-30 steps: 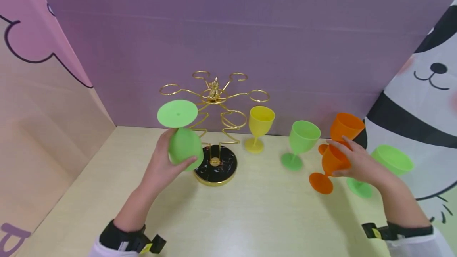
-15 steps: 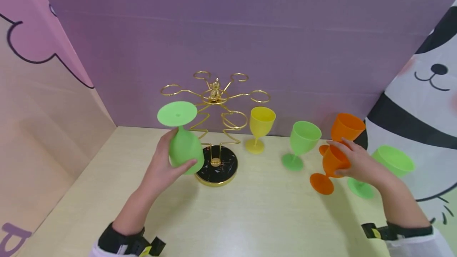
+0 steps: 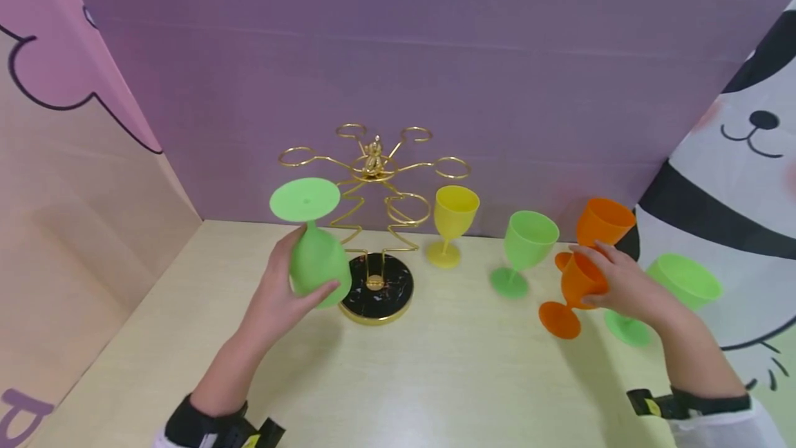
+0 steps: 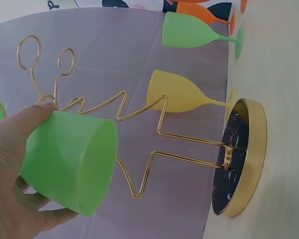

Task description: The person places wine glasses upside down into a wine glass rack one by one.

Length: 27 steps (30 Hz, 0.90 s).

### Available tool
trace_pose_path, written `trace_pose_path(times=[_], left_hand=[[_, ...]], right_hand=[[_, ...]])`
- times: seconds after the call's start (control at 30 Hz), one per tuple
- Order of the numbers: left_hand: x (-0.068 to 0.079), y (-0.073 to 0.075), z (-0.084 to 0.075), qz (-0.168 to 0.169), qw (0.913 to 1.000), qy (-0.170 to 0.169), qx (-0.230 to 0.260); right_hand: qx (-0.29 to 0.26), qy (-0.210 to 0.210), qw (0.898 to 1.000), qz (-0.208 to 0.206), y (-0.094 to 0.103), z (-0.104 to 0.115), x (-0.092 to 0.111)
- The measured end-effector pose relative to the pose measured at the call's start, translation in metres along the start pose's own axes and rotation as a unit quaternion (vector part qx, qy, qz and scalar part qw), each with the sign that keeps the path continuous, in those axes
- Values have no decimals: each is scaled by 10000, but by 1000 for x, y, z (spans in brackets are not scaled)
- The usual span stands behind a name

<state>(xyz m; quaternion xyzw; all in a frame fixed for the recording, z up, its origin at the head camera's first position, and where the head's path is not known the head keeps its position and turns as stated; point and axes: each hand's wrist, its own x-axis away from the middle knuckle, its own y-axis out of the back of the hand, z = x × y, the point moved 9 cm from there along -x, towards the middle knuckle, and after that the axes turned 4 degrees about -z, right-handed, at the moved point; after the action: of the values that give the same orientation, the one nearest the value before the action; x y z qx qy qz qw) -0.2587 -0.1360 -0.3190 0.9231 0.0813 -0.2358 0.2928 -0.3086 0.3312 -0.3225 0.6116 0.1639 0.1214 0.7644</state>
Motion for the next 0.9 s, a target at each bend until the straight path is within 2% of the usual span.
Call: trace_pose_path(times=[0.23, 0.57, 0.9], left_hand=[[3, 2, 2, 0, 10000, -39, -33], [6, 4, 1, -7, 9999, -133, -83], [6, 16, -3, -134, 9994, -229, 241]], right_hand=[[85, 151, 9998, -135, 2, 2, -1], [165, 102, 9997, -148, 2, 3, -1], [128, 146, 9996, -221, 1, 1, 0]])
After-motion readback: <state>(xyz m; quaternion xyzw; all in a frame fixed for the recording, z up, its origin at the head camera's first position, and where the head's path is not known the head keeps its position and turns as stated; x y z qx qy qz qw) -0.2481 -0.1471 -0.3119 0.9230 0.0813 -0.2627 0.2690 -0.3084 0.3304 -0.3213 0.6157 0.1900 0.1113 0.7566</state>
